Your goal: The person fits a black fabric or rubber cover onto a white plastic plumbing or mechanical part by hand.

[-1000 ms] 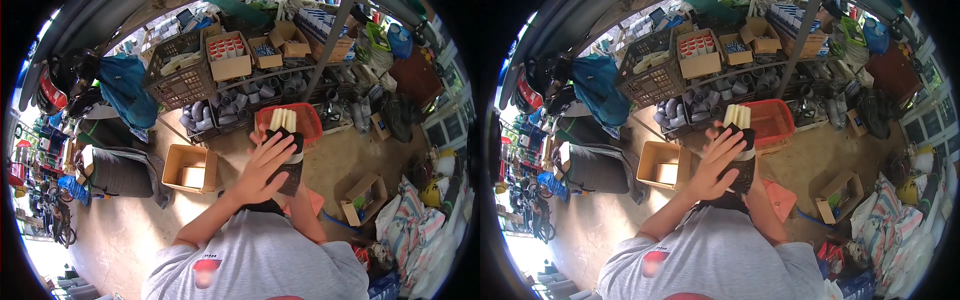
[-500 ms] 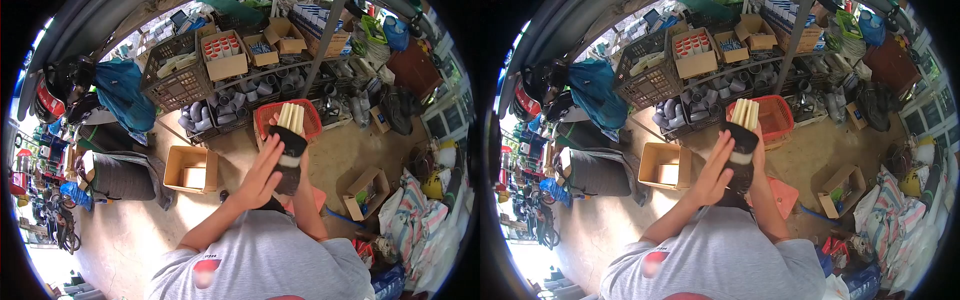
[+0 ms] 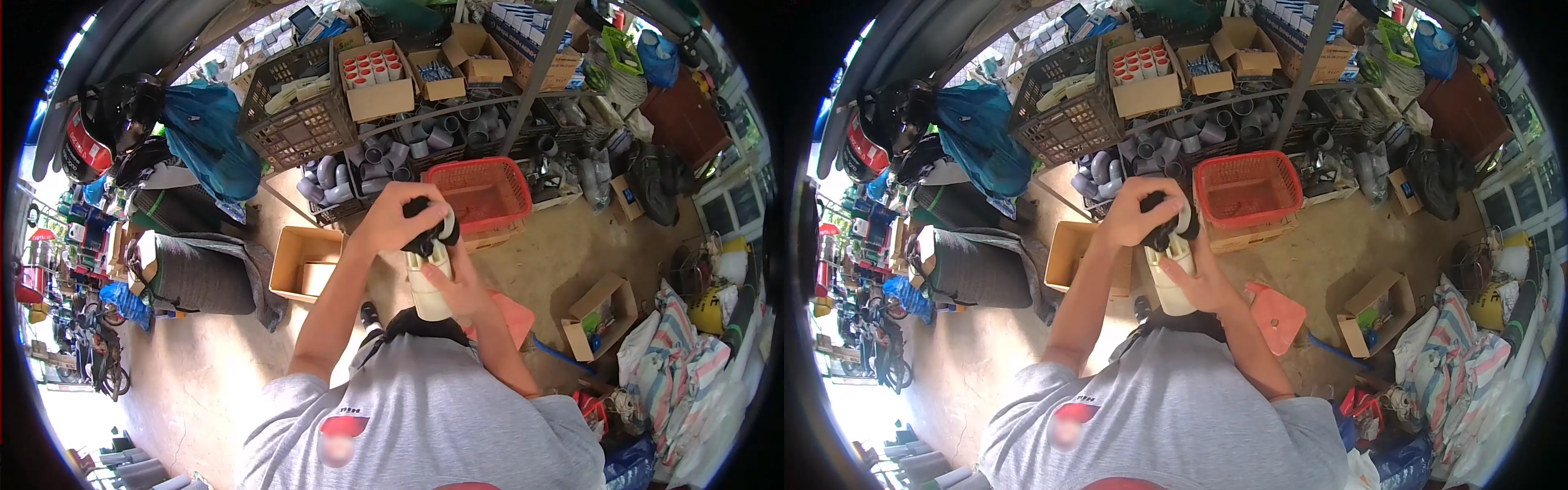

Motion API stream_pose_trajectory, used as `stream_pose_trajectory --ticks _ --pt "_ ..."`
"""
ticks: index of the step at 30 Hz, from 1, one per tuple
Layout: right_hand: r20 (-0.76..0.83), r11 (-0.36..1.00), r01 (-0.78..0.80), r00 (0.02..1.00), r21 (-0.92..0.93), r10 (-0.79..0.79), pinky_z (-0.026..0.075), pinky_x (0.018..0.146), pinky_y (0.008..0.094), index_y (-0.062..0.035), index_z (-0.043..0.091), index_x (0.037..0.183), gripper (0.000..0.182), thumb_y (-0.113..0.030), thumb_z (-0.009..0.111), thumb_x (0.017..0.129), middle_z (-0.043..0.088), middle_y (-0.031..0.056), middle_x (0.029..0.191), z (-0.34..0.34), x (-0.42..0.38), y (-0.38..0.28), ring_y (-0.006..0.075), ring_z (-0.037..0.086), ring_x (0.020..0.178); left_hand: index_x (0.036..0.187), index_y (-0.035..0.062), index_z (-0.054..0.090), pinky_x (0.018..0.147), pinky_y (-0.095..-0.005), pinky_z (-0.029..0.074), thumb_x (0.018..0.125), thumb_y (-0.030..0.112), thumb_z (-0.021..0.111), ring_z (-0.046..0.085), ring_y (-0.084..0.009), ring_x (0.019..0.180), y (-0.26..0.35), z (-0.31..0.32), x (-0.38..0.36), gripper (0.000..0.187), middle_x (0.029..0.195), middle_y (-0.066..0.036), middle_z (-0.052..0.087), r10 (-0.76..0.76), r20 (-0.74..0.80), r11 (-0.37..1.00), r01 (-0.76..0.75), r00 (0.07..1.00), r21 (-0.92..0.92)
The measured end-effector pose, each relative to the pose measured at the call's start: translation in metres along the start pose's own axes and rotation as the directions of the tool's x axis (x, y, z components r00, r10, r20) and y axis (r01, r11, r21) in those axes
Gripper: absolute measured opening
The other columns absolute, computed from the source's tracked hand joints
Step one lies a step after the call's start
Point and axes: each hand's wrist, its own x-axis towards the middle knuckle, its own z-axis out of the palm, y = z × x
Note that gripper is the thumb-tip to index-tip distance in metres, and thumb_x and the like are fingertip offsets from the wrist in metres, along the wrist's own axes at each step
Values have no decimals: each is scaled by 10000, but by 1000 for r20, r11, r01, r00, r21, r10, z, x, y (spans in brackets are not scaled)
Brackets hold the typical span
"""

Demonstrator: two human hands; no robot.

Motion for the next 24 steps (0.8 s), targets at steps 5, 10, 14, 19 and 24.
stream_pose_trajectory --ticks 5,10,14,19,24 --pt "506 783 -391 855 485 113 567 817 396 47 454 1430 717 -435 700 959 597 192 1280 -24 4 10 253 665 1012 772 1 706 787 -348 545 887 229 773 692 -206 824 1 3 0 264 860 -145 726 258 237 879 -126 937 -459" --pt "603 501 -493 794 711 -75 560 548 377 71 524 1300 784 -578 694 894 666 218 1041 0 -7 -5 277 690 697 763 -34 688 783 -380 560 903 234 758 697 -239 825 0 27 -1 310 834 -155 704 373 152 527 -74 915 -847" --pt "2 995 78 997 70 -78 568 892 411 56 401 1412 796 -279 848 844 594 201 1258 -14 -2 -10 316 679 1064 821 -23 702 756 -338 538 958 139 701 687 -194 804 9 15 -12 212 831 -100 710 113 130 945 -66 985 -320" --pt "-70 892 77 990 -445 -120 533 922 456 61 371 1374 814 -288 872 836 624 266 1220 3 4 -30 389 680 1112 889 -20 710 672 -329 512 952 144 713 659 -152 717 18 31 -9 176 788 -112 689 113 -142 933 -56 983 355" --pt "-99 831 81 982 -550 -161 540 922 459 56 374 1364 805 -289 876 838 635 261 1216 10 4 -28 387 686 1114 885 -1 735 671 -352 526 972 223 710 705 -223 692 20 18 1 242 812 -158 713 122 -478 889 119 870 443"
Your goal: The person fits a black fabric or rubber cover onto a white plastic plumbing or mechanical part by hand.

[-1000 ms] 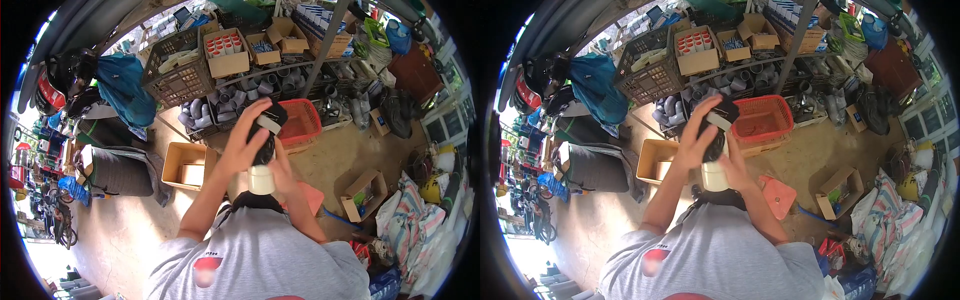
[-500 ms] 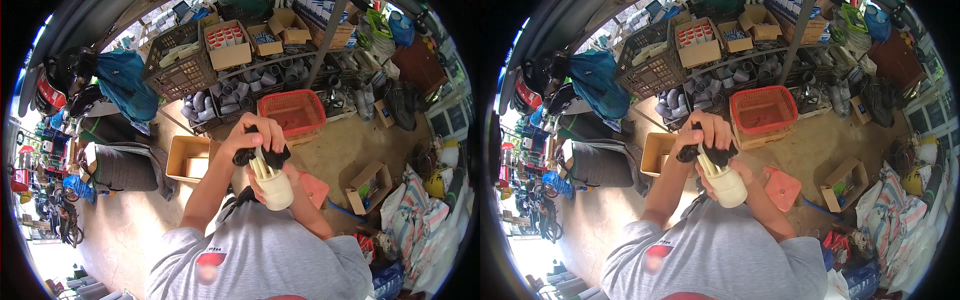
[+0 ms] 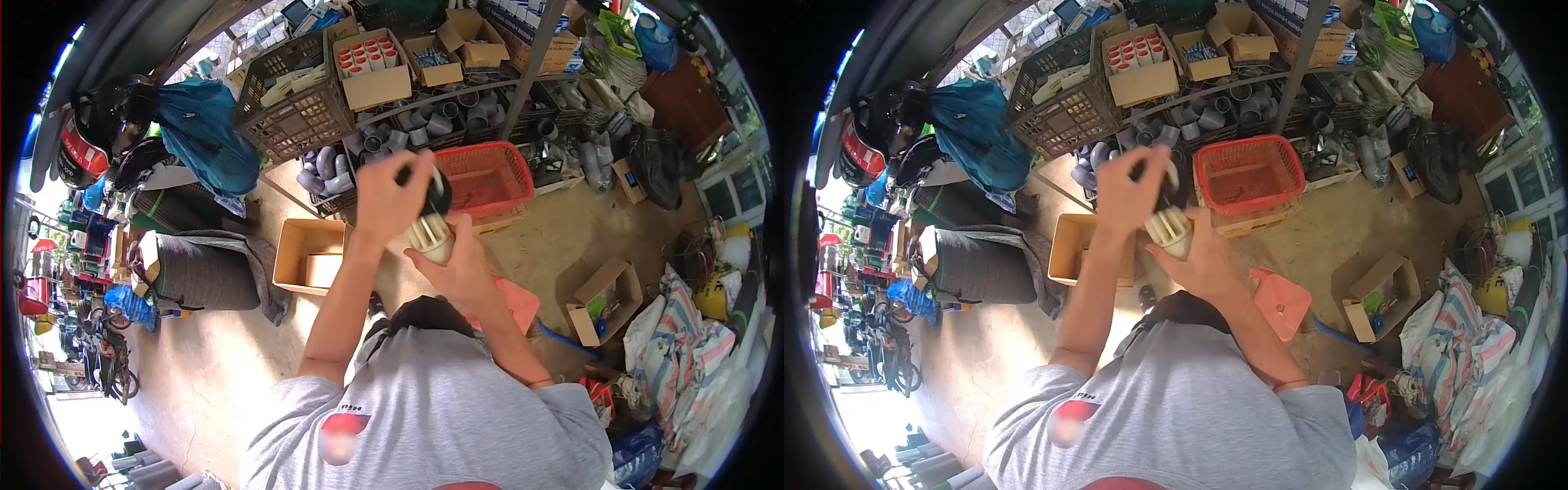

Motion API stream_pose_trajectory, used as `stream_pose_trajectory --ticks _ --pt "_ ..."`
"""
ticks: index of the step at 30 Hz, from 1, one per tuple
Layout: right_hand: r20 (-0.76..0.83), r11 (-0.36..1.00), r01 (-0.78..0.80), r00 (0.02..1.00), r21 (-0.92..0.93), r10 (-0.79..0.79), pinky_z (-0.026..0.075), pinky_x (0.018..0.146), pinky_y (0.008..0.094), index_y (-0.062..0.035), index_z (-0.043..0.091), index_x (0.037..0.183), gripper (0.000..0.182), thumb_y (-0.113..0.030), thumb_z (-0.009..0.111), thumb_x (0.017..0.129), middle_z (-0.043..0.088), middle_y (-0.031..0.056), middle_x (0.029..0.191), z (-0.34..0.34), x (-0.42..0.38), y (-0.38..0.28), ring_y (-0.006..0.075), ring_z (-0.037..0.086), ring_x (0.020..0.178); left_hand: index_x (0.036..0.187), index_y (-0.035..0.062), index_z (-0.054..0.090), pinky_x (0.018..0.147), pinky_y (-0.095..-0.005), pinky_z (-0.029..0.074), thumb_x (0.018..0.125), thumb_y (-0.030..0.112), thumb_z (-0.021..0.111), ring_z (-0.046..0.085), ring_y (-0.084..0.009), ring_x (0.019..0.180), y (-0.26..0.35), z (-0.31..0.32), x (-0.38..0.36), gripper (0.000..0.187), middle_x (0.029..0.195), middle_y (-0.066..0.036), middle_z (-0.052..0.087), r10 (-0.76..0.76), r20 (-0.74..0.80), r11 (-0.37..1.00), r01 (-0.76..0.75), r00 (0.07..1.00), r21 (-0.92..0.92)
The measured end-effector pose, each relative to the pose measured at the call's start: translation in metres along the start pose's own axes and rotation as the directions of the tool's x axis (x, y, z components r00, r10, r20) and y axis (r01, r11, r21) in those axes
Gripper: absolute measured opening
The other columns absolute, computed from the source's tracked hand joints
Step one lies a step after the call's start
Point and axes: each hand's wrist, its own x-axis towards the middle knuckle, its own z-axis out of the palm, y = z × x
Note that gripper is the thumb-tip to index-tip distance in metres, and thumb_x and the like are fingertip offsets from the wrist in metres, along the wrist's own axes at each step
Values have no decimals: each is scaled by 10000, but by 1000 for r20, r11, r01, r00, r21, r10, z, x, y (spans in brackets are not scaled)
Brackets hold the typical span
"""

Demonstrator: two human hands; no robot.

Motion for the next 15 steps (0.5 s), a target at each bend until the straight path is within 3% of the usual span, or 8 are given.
stream_pose_trajectory --ticks 2,3,5,8,10,12,13,15 --pt "-20 1000 21 1000 12 -21 541 928 449 49 377 1360 780 -271 871 848 636 246 1228 4 -8 2 365 686 1122 911 -20 741 686 -340 527 1002 246 682 707 -197 705 -12 -11 17 287 785 -132 733 -79 -317 997 79 945 -14" --pt "-69 986 49 997 159 -39 541 938 435 36 381 1355 743 -241 861 859 634 226 1246 6 -11 5 337 676 1134 911 -20 741 686 -340 527 1002 246 682 707 -197 705 -17 -23 18 287 785 -132 733 -80 -325 997 80 942 -15" --pt "-109 952 65 993 299 -34 526 987 417 15 365 1394 696 -155 821 895 628 165 1266 4 -13 7 271 645 1144 989 -19 748 838 -344 537 1043 220 618 717 -190 884 -22 -44 19 277 934 -134 761 -254 -330 911 110 909 -398" --pt "-76 907 64 997 417 -35 489 1039 423 19 351 1439 646 -170 735 956 616 168 1267 2 -6 13 282 616 1188 1093 26 727 1142 -445 412 1014 129 583 634 -305 1212 2 -27 -13 195 1238 -145 694 348 20 892 -325 937 -314" --pt "-79 885 26 997 465 12 419 1105 419 37 323 1490 632 -222 605 987 579 173 1318 8 -12 43 296 559 1255 953 77 769 973 -438 544 866 110 739 688 -319 1094 11 -6 -29 97 1114 -90 733 561 218 826 -558 798 -83" --pt "310 817 -165 951 553 -18 358 1150 406 47 309 1517 677 -264 524 956 506 194 1423 -5 -15 39 309 490 1334 848 41 767 762 -372 576 850 107 769 726 -276 874 -1 -6 -22 66 937 -89 752 492 179 870 -475 852 -133" --pt "238 855 -137 971 500 17 322 1179 417 43 279 1541 740 -273 514 915 429 198 1506 -1 -16 24 301 460 1365 848 41 767 762 -372 576 850 107 769 726 -276 874 -4 -7 -15 66 937 -89 752 494 181 869 -475 851 -136" --pt "235 838 -98 971 537 -37 312 1188 423 38 264 1554 760 -268 541 917 407 191 1531 4 -17 34 293 441 1388 838 -22 742 667 -323 535 892 84 738 684 -201 700 -7 -9 -9 118 781 -91 724 171 233 981 -143 957 -132"
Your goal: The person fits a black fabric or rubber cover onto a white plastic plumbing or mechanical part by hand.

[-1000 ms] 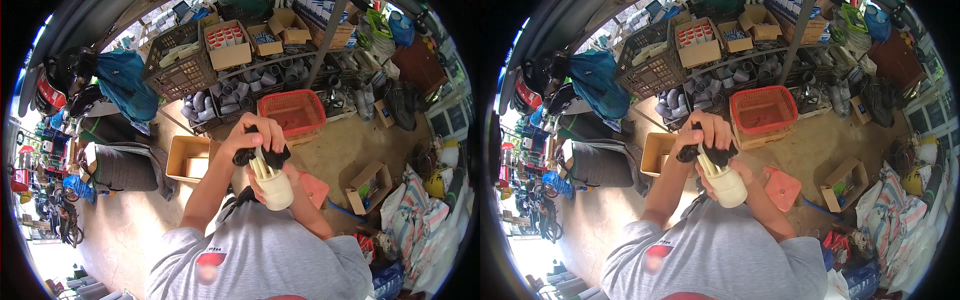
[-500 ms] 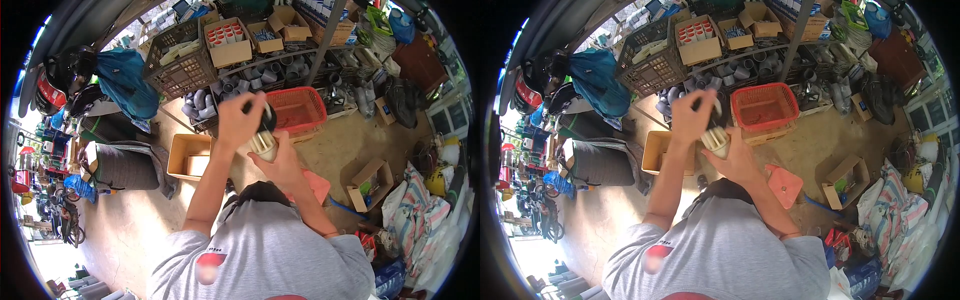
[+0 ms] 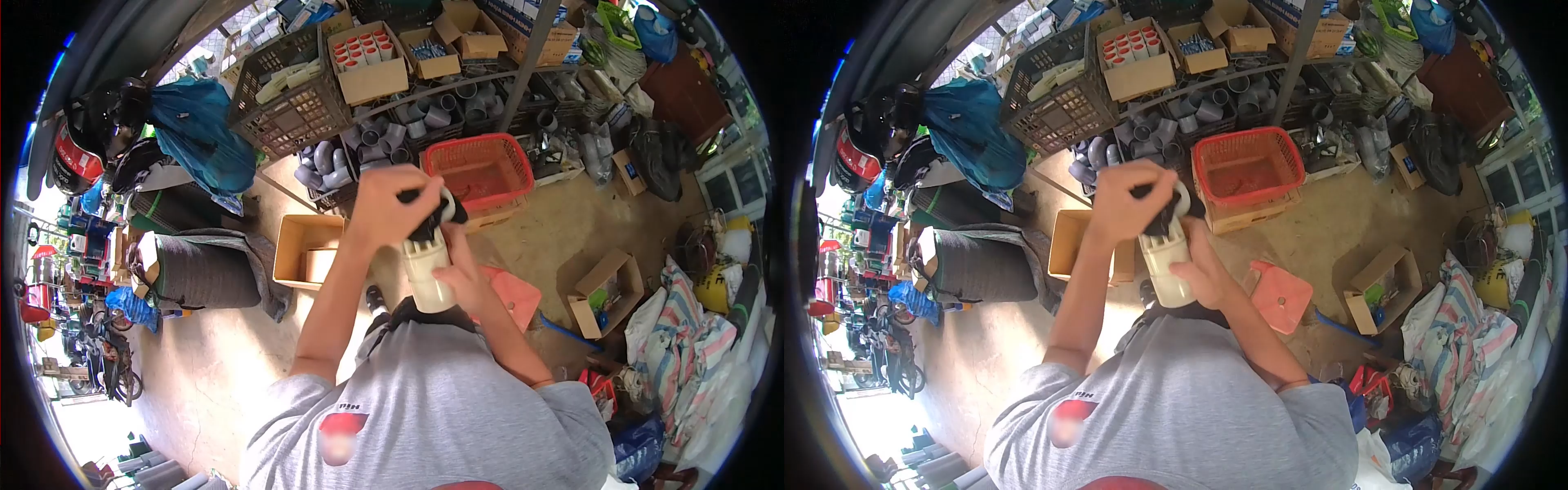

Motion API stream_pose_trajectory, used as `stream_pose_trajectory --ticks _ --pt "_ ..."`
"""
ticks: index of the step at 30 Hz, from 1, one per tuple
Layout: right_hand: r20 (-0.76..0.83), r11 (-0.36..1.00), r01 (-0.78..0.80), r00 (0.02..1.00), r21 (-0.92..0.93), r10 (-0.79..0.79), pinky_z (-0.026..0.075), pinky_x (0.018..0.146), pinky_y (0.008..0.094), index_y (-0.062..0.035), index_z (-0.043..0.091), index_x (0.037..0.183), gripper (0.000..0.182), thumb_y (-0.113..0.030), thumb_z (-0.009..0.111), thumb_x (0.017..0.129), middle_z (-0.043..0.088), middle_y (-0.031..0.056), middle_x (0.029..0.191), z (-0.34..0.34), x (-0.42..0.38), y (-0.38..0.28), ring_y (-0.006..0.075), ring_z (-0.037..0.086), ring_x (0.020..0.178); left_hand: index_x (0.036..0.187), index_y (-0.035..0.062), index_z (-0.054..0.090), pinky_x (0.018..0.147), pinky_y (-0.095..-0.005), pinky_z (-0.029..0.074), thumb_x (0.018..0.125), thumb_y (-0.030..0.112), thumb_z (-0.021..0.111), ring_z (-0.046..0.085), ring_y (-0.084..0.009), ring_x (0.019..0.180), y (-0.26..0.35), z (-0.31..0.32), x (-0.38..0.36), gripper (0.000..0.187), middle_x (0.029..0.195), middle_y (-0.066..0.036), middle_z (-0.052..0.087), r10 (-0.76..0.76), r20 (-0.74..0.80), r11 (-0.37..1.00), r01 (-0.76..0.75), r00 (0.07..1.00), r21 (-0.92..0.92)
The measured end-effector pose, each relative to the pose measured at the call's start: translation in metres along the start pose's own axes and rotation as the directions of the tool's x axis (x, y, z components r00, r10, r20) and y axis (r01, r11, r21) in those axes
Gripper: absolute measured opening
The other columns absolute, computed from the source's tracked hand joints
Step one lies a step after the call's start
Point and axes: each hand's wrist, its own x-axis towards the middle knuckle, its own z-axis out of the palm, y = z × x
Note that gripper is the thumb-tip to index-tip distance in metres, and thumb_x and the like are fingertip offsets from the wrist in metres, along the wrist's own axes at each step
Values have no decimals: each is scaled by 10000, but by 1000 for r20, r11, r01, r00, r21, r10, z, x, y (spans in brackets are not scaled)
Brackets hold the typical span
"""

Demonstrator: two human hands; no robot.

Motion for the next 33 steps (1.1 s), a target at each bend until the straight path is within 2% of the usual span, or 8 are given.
stream_pose_trajectory --ticks 6,9,12,19,21,25,31,33 --pt "-130 919 83 991 386 -34 294 1225 415 10 240 1614 923 -42 757 851 385 151 1589 4 3 -13 264 401 1469 925 -41 704 752 -310 525 959 94 685 684 -187 807 5 1 3 140 937 -126 750 -9 -459 998 33 889 44" --pt "-135 973 40 991 226 -10 336 1200 406 6 343 1571 854 -57 778 840 455 122 1537 -16 -6 27 229 428 1441 1059 69 773 1062 -429 493 808 32 708 658 -292 1124 43 11 -11 262 1158 -112 733 339 49 905 -340 940 254" --pt "-134 994 28 991 102 -15 359 1180 384 19 381 1538 813 -63 789 838 464 125 1526 -12 -3 11 224 441 1429 973 74 796 991 -400 523 788 20 734 676 -271 1080 18 7 -5 202 1114 -86 743 423 94 871 -433 901 232" --pt "-138 972 72 990 223 -42 380 1179 378 27 200 1645 985 -37 765 840 404 159 1605 -1 6 -10 243 478 1416 955 18 782 880 -332 533 920 41 708 693 -211 1004 0 8 11 85 1036 -107 745 19 -143 1000 -22 990 -21" --pt "-141 951 99 988 292 -60 380 1187 385 12 164 1661 1004 -48 753 850 390 160 1620 -1 10 -10 251 480 1422 1078 3 746 921 -349 538 945 44 656 697 -252 1032 0 10 6 166 1160 -148 726 -57 -458 990 -9 887 -139" --pt "-261 750 149 965 645 32 417 1182 413 -43 215 1654 831 -340 588 973 431 158 1596 -9 5 15 273 505 1425 1452 11 582 1260 -496 249 987 78 561 331 -433 1535 34 36 -45 471 1600 -225 432 150 40 989 -150 988 4" --pt "-190 673 186 979 715 -70 420 1183 416 -54 244 1644 817 -388 573 975 429 153 1601 -12 19 -7 275 521 1414 1551 -52 436 1280 -511 141 1014 178 514 147 -454 1597 36 45 -65 589 1701 -268 229 153 145 987 -146 978 -60" --pt "-228 849 6 964 528 135 394 1195 403 -33 237 1648 844 -375 588 961 417 159 1608 -11 10 9 265 479 1448 1582 -34 395 1289 -481 122 1012 176 483 152 -395 1610 28 33 -38 614 1714 -228 232 147 27 989 -146 989 -35"
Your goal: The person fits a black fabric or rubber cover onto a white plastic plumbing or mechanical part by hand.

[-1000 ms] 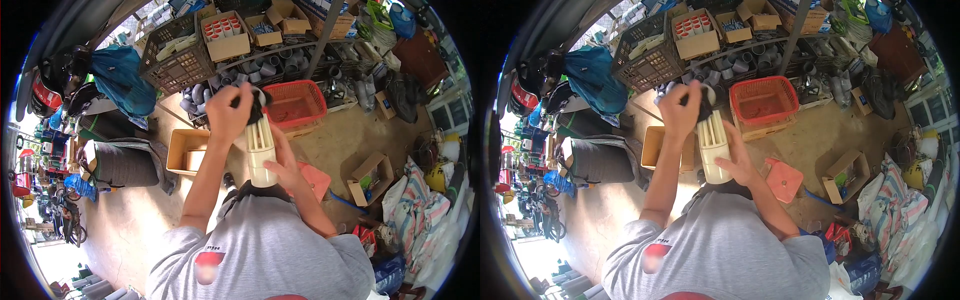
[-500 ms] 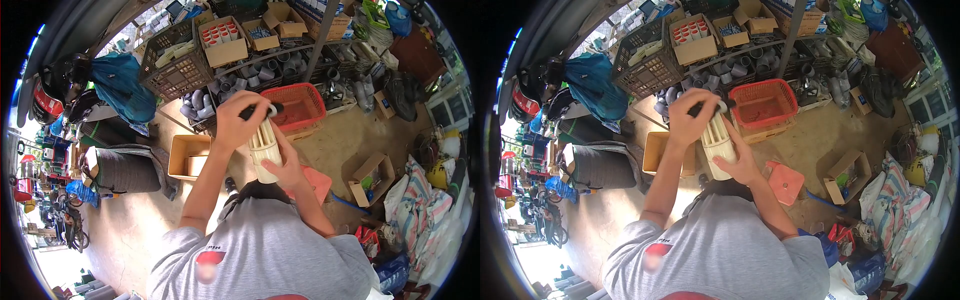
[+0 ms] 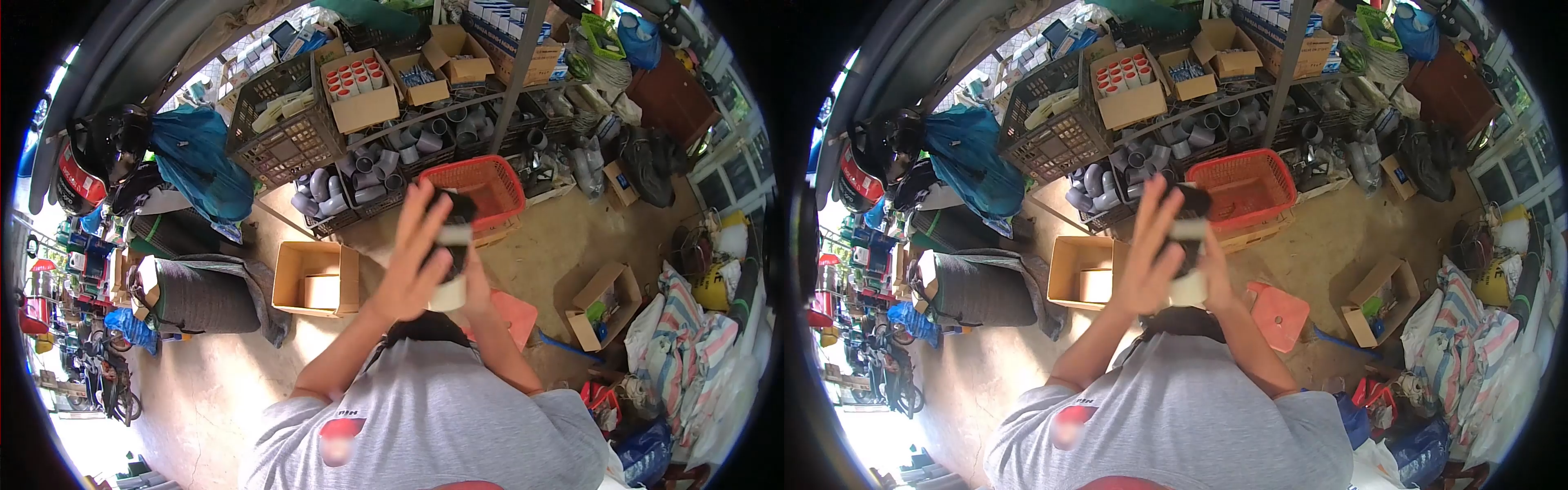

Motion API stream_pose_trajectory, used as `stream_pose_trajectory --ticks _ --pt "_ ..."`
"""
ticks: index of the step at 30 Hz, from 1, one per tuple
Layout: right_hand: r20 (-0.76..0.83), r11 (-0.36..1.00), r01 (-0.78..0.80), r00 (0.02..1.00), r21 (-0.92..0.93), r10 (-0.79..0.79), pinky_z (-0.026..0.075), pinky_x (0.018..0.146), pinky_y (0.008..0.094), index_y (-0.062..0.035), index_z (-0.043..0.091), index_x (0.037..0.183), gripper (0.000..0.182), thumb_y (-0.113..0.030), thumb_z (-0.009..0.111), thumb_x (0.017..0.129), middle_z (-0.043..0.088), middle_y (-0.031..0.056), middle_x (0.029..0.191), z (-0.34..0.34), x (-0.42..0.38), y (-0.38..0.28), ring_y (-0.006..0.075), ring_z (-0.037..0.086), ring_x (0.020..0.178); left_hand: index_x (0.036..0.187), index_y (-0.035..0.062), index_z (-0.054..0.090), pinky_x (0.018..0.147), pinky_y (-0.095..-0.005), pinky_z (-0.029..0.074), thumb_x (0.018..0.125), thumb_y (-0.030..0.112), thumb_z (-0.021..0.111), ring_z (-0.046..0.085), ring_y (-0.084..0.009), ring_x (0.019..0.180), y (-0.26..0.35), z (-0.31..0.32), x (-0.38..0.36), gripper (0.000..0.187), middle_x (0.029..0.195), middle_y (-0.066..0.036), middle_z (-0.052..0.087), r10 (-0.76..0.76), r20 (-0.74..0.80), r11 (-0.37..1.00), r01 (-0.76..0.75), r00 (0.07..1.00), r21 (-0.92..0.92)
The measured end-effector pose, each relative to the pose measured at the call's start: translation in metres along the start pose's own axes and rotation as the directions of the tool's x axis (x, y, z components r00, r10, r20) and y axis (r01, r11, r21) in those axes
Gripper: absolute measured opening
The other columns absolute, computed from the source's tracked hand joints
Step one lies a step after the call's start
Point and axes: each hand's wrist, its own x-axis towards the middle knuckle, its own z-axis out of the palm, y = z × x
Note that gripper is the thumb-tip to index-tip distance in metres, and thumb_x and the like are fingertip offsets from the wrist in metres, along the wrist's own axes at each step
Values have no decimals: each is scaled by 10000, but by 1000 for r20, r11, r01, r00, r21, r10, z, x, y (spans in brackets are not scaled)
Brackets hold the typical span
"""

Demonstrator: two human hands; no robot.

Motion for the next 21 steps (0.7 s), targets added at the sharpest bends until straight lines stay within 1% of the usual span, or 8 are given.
stream_pose_trajectory --ticks 2,5,8,11,12,17,18,21 --pt "191 976 159 973 -147 -129 239 1256 385 22 152 1663 908 -362 603 974 308 156 1668 1 3 5 253 315 1540 1611 7 357 1289 -428 129 1012 108 497 170 -335 1612 -18 -13 26 623 1726 -187 220 -44 -78 959 21 996 -281" --pt "104 954 235 970 -185 -219 205 1265 383 31 147 1662 894 -408 575 1012 260 160 1692 17 4 -3 253 274 1558 1633 -7 286 1290 -390 120 994 59 476 165 -296 1614 -29 2 25 669 1727 -176 215 -106 -51 902 74 993 -425" --pt "98 943 310 949 -125 -299 245 1246 391 27 194 1653 868 -444 570 1028 323 163 1656 -11 18 -5 255 339 1515 1653 -38 169 1292 -392 97 960 -14 491 139 -298 1618 -10 17 4 764 1735 -191 177 -152 -25 889 126 988 -440" --pt "-110 875 437 879 -208 -465 404 1154 372 30 308 1611 759 -351 604 1025 479 163 1546 -28 28 -2 234 500 1394 1653 -31 180 1288 -443 130 951 -9 545 133 -365 1615 1 25 -25 792 1732 -221 161 -50 85 957 72 995 -282" --pt "-282 897 325 868 -300 -408 444 1117 355 30 353 1593 700 -289 613 1026 510 153 1519 -28 28 -9 214 546 1346 1648 -32 201 1287 -466 137 944 2 560 133 -399 1612 8 26 -27 791 1727 -236 163 -40 106 970 64 994 -233" --pt "13 975 216 976 -58 -215 439 1134 357 -4 370 1591 674 -418 502 1076 527 126 1514 -49 15 19 194 551 1346 1623 -4 319 1282 -504 146 941 37 575 127 -453 1601 -1 13 -6 730 1720 -223 204 71 117 997 -69 991 -23" --pt "-118 998 47 992 -29 -51 421 1161 385 -31 385 1584 659 -460 439 1087 525 101 1526 -31 4 14 204 536 1376 1614 8 357 1282 -509 146 948 54 575 122 -460 1600 -1 4 7 702 1720 -209 220 97 117 993 -104 988 56" --pt "140 985 17 989 172 -41 438 1151 411 -62 419 1562 573 -416 365 1115 536 106 1518 -17 -4 14 243 549 1364 1600 17 395 1286 -482 132 980 76 554 133 -396 1613 -7 -10 37 643 1725 -172 241 73 67 994 -67 995 -86"
